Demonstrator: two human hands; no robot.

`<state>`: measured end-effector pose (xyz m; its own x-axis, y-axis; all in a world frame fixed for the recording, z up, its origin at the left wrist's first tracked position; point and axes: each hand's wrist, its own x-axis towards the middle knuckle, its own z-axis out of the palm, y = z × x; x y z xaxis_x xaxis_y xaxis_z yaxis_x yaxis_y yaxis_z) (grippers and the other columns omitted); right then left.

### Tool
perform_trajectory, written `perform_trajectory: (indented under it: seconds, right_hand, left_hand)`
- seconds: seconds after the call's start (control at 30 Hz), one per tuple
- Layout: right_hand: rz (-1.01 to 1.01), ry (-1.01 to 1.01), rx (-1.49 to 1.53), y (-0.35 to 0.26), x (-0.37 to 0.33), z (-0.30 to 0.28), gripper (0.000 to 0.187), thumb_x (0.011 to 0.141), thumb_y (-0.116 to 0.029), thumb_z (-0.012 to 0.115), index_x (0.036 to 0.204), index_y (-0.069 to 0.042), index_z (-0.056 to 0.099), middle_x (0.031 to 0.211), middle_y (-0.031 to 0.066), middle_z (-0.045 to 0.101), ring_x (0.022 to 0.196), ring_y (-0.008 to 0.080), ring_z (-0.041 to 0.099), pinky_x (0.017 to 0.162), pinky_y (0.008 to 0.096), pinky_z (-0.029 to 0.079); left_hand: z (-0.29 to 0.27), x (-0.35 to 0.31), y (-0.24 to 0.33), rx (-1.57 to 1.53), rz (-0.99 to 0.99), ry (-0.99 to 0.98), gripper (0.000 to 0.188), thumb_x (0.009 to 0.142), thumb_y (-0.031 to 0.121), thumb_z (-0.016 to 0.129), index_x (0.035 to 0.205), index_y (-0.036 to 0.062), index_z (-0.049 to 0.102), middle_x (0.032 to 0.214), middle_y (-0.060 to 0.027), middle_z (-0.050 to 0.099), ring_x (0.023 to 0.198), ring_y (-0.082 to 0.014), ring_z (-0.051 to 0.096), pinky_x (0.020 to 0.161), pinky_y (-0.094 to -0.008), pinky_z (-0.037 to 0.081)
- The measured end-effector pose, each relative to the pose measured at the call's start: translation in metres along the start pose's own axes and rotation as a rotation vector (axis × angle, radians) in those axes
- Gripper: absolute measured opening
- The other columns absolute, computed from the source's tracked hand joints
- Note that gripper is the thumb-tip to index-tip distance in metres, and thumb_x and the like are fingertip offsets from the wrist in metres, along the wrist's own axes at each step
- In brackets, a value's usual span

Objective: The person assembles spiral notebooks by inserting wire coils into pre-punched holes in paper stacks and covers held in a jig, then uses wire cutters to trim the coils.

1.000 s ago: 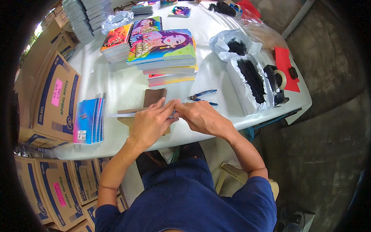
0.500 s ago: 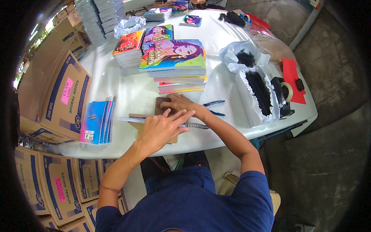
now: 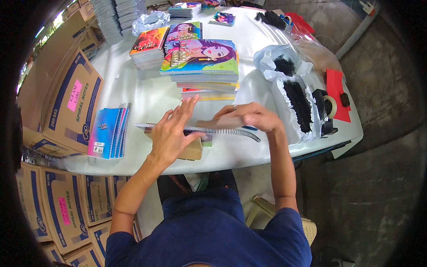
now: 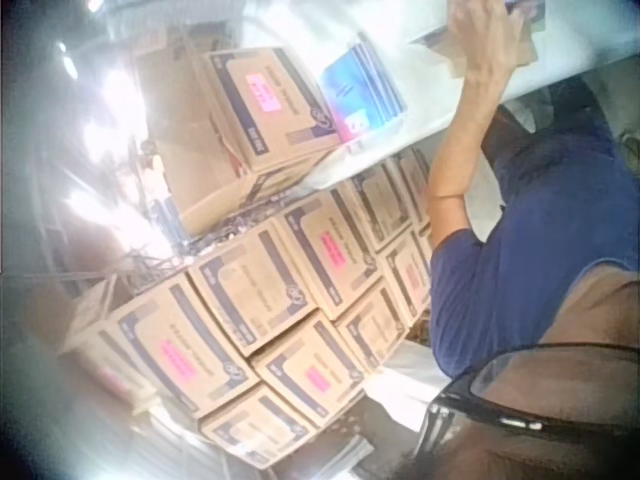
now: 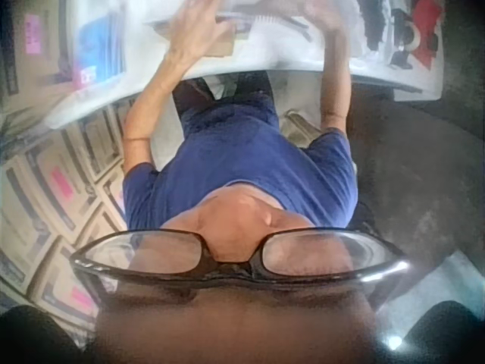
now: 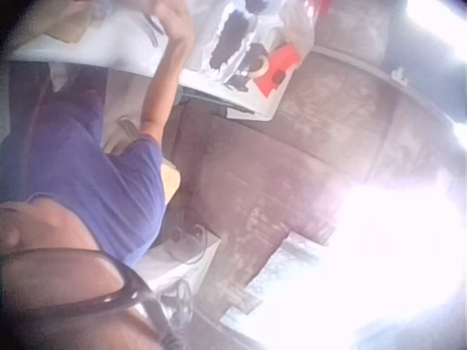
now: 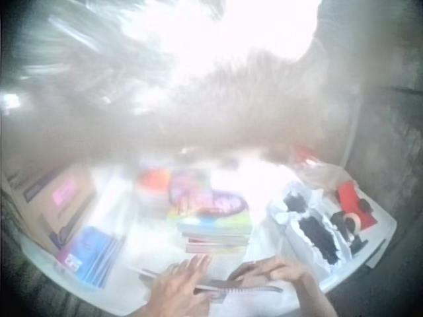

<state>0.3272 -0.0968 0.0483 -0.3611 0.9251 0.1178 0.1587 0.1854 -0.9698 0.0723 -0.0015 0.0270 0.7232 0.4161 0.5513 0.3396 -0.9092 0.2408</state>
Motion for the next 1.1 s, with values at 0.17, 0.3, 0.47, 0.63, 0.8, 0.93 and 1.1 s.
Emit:
perform_trajectory:
  seconds: [0.17,0.3,0.47,0.63,0.8,0.93,1.1]
  right_hand:
    - [0.033,0.019,-0.07,0.029,0.006,-0.001,0.067,0.087,-0.053,0.06,0.117,0.006,0.065,0.126,0.0231,0.057,0.115,0.0324,0.053,0.1,0.0406,0.039]
    - [0.056,0.039,0.041,0.007,0.009,0.011,0.068,0.087,-0.053,0.059,0.115,0.008,0.065,0.125,0.0274,0.056,0.117,0.0364,0.052,0.101,0.0436,0.04]
    - [-0.146,0.043,0.339,0.053,0.007,0.0,0.059,0.088,-0.049,0.061,0.116,0.003,0.067,0.126,0.0211,0.058,0.114,0.0302,0.055,0.096,0.0396,0.044]
    - [0.336,-0.008,-0.307,0.019,0.035,0.017,0.079,0.081,-0.064,0.063,0.118,0.006,0.064,0.127,0.0292,0.054,0.119,0.0365,0.054,0.1,0.0444,0.043]
    - [0.04,0.056,0.225,0.03,0.021,0.018,0.065,0.084,-0.051,0.069,0.12,0.003,0.064,0.119,0.0212,0.062,0.11,0.0283,0.059,0.093,0.0384,0.047]
    - [0.14,0.051,0.022,0.024,0.036,0.018,0.066,0.082,-0.051,0.069,0.116,0.005,0.065,0.123,0.0237,0.06,0.11,0.0293,0.058,0.094,0.0393,0.046]
    - [0.089,0.019,-0.142,0.019,0.05,0.021,0.057,0.082,-0.045,0.072,0.112,0.003,0.069,0.118,0.018,0.064,0.108,0.0251,0.059,0.093,0.0392,0.045]
  left_hand:
    - [-0.001,0.003,-0.002,-0.009,0.006,-0.001,0.1,0.065,0.039,0.081,0.15,0.0197,0.032,0.134,-0.0144,0.056,0.107,-0.0331,0.063,0.093,-0.0421,0.05]
    - [-0.004,0.0,-0.003,-0.007,-0.019,0.001,0.102,0.062,0.038,0.082,0.149,0.0196,0.034,0.132,-0.016,0.058,0.109,-0.0322,0.063,0.094,-0.0413,0.049]
    - [-0.007,0.002,-0.007,-0.003,-0.035,-0.001,0.101,0.061,0.04,0.082,0.149,0.0205,0.035,0.131,-0.0135,0.059,0.111,-0.0312,0.062,0.095,-0.0413,0.049]
    - [-0.01,-0.004,-0.011,0.036,-0.06,0.017,0.101,0.061,0.04,0.082,0.148,0.0215,0.036,0.129,-0.0117,0.061,0.111,-0.031,0.062,0.096,-0.0408,0.049]
    - [-0.011,-0.003,-0.012,0.019,-0.072,-0.014,0.101,0.061,0.04,0.082,0.149,0.0221,0.035,0.13,-0.0117,0.06,0.113,-0.0312,0.061,0.098,-0.041,0.048]
    - [-0.012,-0.003,-0.016,0.011,-0.056,-0.03,0.1,0.066,0.042,0.08,0.15,0.022,0.031,0.134,-0.0125,0.056,0.114,-0.0345,0.06,0.097,-0.0451,0.046]
    - [-0.014,-0.004,-0.021,-0.003,-0.082,-0.018,0.103,0.062,0.039,0.083,0.15,0.0239,0.031,0.135,-0.0116,0.057,0.117,-0.032,0.059,0.101,-0.048,0.044]
